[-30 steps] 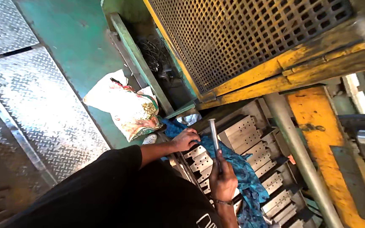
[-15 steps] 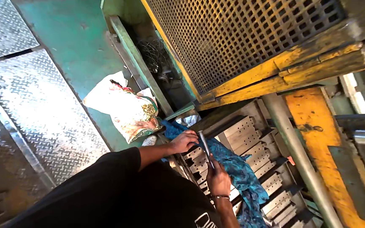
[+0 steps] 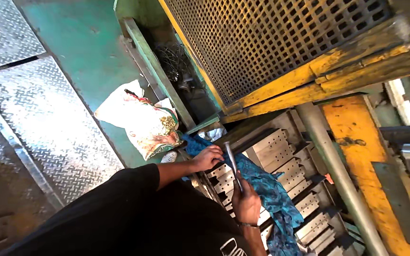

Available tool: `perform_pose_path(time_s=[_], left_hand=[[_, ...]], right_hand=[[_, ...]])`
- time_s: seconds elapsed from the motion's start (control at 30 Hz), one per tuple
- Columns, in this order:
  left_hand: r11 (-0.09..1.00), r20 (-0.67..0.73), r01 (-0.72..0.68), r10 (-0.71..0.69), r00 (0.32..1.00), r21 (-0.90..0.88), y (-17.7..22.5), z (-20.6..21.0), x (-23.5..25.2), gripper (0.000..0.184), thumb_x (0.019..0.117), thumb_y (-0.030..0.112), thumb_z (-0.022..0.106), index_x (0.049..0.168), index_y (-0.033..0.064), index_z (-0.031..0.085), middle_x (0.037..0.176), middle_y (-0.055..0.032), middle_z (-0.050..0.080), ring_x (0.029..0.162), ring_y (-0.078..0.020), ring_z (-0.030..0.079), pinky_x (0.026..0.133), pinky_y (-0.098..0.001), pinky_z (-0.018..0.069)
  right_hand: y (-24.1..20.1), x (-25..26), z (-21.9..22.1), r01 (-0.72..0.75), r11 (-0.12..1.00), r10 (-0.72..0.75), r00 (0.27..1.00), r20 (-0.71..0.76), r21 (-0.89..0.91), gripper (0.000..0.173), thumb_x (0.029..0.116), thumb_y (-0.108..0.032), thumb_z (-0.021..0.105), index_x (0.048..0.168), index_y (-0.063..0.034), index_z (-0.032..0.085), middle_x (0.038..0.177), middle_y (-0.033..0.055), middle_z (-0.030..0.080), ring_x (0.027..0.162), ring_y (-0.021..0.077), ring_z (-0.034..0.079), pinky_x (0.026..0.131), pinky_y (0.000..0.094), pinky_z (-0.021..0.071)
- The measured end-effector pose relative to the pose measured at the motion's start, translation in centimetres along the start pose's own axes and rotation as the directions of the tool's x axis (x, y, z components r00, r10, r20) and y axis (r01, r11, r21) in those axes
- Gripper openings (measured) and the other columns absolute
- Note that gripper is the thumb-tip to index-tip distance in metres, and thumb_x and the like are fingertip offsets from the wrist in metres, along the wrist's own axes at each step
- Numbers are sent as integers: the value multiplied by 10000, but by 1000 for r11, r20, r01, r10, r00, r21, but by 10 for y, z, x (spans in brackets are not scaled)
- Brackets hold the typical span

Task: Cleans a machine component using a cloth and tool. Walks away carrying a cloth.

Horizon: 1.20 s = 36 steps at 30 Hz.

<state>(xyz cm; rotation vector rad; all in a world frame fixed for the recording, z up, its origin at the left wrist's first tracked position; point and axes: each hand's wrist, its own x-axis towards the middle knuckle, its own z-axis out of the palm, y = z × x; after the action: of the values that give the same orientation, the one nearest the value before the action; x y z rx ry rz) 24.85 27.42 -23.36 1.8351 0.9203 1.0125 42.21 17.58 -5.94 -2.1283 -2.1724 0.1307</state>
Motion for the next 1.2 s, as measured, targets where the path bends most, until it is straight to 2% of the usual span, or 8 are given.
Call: perform_pose_path(time_s=[0.1,0.23,0.4,0.57,0.77,0.87,1.07,1.2], left_hand=[[1000,-9,17,-17,1000,-7,0,-1,2,150,927,70,703,1021,129,804,1187,-18,738,1301,-183,576,1159,-357,430],[999,20,26,-26,999,27,3,-1,2,146,944,95,691,1018,148,804,1174,10,739,1303,-160,569,1175,-338,409],[999,10,42,-42,999,-7,0,-1,4,150,923,76,709,1021,136,806,1187,-13,736,1313,-182,563,1166,-351,420],[999,38,49,-49,998,6,-3,-1,4,145,926,104,710,1010,166,811,1168,32,742,1313,-157,556,1182,-349,395],[996,30,90,-89,996,-16,-2,-1,5,146,902,90,737,1006,158,814,1185,12,734,1312,-165,557,1169,-347,412],[995,50,100,-101,994,16,2,-1,5,126,922,124,725,1003,164,812,1186,24,736,1321,-164,549,1179,-358,401],[993,56,100,-104,993,56,1,0,8,173,917,110,708,1030,189,814,1223,32,727,1340,-176,538,1179,-401,395],[990,75,104,-111,991,93,2,-1,6,133,922,152,723,1009,203,810,1188,56,735,1340,-160,534,1186,-407,386]], right_hand=[[0,-7,8,70,996,-64,992,-112,49,345,996,-217,561,1296,-164,723,979,91,732,677,221,698,521,427,570],[21,-13,29,-44,997,48,998,48,-70,357,1014,-288,556,1341,-289,698,976,100,746,694,291,718,543,515,577],[5,-13,20,82,991,-67,988,-140,104,334,990,-212,578,1279,-139,729,984,87,733,694,196,699,546,397,582],[15,-15,40,-61,998,61,998,7,-27,351,1001,-267,563,1319,-267,712,975,95,746,688,276,718,539,506,576],[6,-20,32,63,994,-48,988,-148,94,320,992,-207,590,1271,-145,735,979,82,731,677,193,696,525,391,577],[18,-24,44,-58,998,58,998,-10,-24,356,990,-257,574,1318,-232,713,991,102,745,681,276,718,535,498,580],[7,-13,24,40,995,-30,993,-117,92,329,991,-215,581,1275,-152,733,968,87,736,676,198,699,547,405,585],[15,-18,38,-67,998,67,997,25,-23,364,1000,-258,564,1336,-255,703,975,98,745,677,274,715,538,498,579]])
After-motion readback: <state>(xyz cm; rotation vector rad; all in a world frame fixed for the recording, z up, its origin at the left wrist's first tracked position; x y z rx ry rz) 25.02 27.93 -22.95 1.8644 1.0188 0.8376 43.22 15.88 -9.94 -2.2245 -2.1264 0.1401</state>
